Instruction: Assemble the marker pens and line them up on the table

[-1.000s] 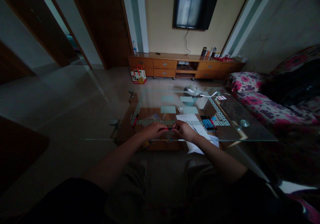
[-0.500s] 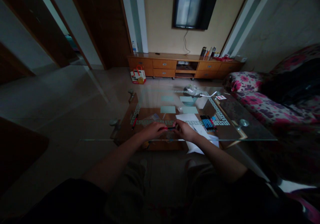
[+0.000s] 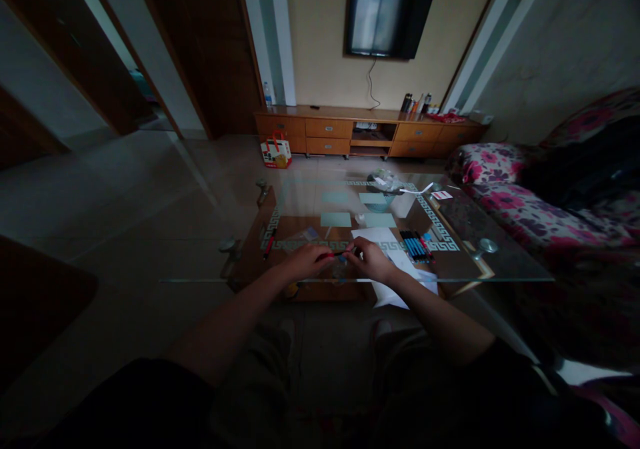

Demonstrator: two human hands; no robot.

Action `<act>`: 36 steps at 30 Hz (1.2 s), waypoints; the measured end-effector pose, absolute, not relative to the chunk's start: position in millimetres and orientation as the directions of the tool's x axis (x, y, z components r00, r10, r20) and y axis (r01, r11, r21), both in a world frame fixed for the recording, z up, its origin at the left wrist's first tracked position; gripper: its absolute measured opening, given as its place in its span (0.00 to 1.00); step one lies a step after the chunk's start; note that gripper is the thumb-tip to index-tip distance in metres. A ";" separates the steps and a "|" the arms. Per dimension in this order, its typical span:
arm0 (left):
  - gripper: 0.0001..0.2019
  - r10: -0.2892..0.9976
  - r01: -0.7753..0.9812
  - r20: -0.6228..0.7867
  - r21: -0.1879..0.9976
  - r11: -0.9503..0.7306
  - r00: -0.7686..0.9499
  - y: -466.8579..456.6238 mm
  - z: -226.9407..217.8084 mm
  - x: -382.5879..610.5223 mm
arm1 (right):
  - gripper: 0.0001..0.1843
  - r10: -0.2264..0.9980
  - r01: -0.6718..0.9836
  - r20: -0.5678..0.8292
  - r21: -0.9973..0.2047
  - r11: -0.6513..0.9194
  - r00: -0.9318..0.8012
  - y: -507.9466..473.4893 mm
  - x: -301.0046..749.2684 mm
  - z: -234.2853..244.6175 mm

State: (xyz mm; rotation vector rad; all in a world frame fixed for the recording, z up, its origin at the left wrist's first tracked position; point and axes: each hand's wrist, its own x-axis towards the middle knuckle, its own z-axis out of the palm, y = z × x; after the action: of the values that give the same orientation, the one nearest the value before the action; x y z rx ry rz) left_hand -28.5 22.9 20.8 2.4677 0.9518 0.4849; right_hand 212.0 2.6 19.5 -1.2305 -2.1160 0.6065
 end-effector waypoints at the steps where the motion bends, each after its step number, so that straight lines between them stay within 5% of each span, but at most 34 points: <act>1: 0.15 0.695 0.536 0.161 0.524 -0.662 0.701 22.7 21.5 -28.6 | 0.10 0.887 0.595 0.277 -0.663 0.455 -0.370 2.6 211.7 19.7; 21: 0.16 0.701 0.530 0.185 0.530 -0.661 0.689 24.0 21.4 -28.5 | 0.07 0.892 0.541 0.330 -0.711 0.450 -0.308 3.0 212.1 23.5; 36: 0.18 0.709 0.525 0.193 0.548 -0.652 0.679 24.6 17.3 -30.0 | 0.15 0.929 0.461 0.322 -0.806 0.371 -0.184 5.6 211.9 20.2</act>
State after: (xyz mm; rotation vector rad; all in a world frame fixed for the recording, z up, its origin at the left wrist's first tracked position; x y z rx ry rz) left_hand -30.0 24.6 17.3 2.4384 0.9562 0.5484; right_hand 211.9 5.6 20.2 -1.2184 -1.7993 0.7065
